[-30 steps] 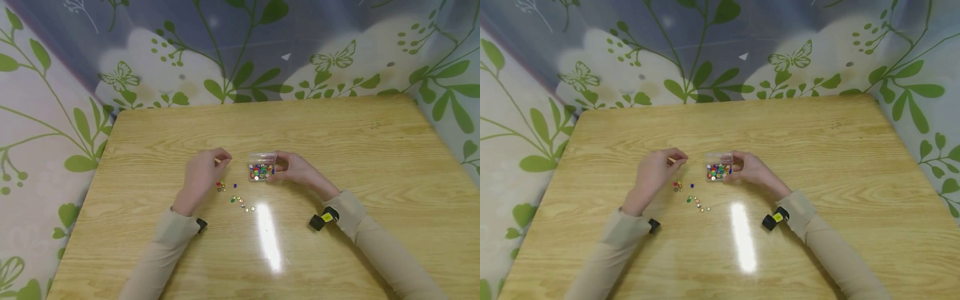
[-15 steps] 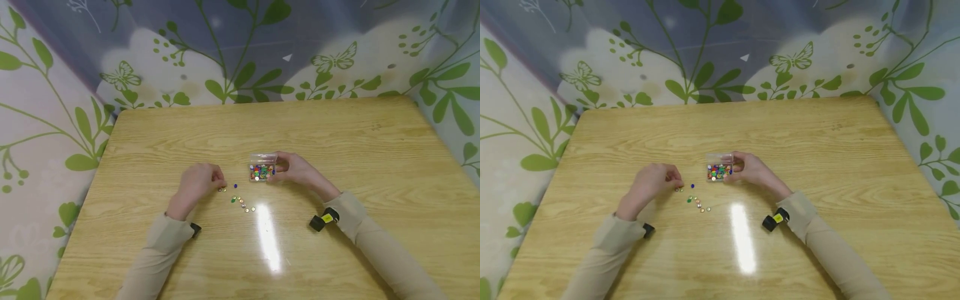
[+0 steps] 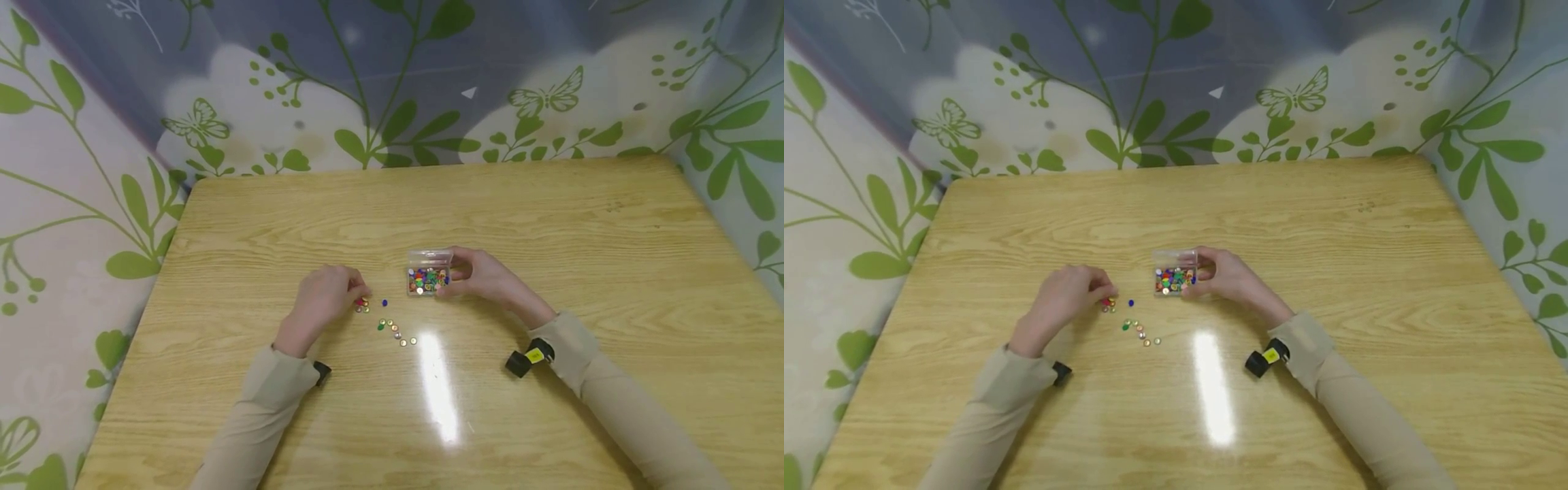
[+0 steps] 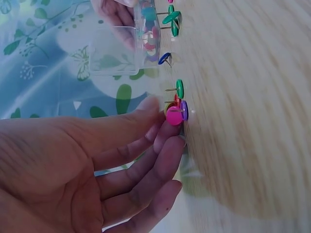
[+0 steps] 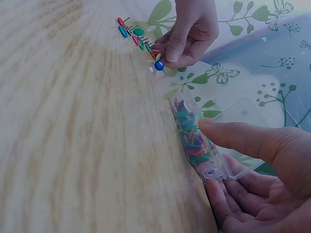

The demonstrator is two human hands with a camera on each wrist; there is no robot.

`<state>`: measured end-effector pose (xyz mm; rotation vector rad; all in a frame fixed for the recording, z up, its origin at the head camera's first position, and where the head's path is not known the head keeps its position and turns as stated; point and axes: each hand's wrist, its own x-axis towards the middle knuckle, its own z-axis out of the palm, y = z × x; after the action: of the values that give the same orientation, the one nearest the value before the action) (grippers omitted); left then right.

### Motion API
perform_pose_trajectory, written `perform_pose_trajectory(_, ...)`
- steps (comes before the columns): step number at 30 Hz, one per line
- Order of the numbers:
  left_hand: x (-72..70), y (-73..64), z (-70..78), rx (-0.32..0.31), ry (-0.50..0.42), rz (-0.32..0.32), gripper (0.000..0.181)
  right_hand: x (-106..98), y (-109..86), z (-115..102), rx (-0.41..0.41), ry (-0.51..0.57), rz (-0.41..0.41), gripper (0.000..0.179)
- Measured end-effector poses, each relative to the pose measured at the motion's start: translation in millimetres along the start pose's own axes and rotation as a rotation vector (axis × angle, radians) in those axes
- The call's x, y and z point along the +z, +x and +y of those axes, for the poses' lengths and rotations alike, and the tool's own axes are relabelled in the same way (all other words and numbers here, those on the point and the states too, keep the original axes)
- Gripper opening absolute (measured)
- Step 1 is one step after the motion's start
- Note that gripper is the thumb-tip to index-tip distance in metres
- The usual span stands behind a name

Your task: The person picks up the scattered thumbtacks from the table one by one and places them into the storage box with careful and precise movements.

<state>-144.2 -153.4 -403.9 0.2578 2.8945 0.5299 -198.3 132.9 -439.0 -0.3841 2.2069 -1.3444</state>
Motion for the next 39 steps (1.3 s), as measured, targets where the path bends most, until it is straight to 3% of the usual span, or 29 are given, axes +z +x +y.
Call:
perform_pose_trajectory(12,-1.1,0.8,6.4,0.017,0.003,-0.007,0.007,1,-0.7,-2,-0.005,-0.011,0.006,0.065)
perform_pose_trajectory(17,0.1,2.5,9.1,0.013,-0.035,0.064,0.004,1,0.0,-1,-0.009,-0.008,-0.005,0.065)
perform_pose_trajectory(22,2.4,5.3,8.2,0.056,-0.104,0.155,0.003,0,0.3,0,-0.007,-0.022,0.000,0.067)
perform_pose_trajectory(26,3.3,6.7,10.8,0.077,-0.134,0.156,0.004,-1,0.1,0,-0.003,-0.022,-0.001,0.067)
perform_pose_trajectory(32,4.8,12.7,25.5,0.108,-0.127,0.111,0.003,0,0.6,-1,0.000,-0.012,0.000,0.067)
perform_pose_trajectory(39,5.3,22.3,51.0,0.187,-0.173,0.125,0.002,0,1.0,0,-0.017,-0.008,-0.001,0.066)
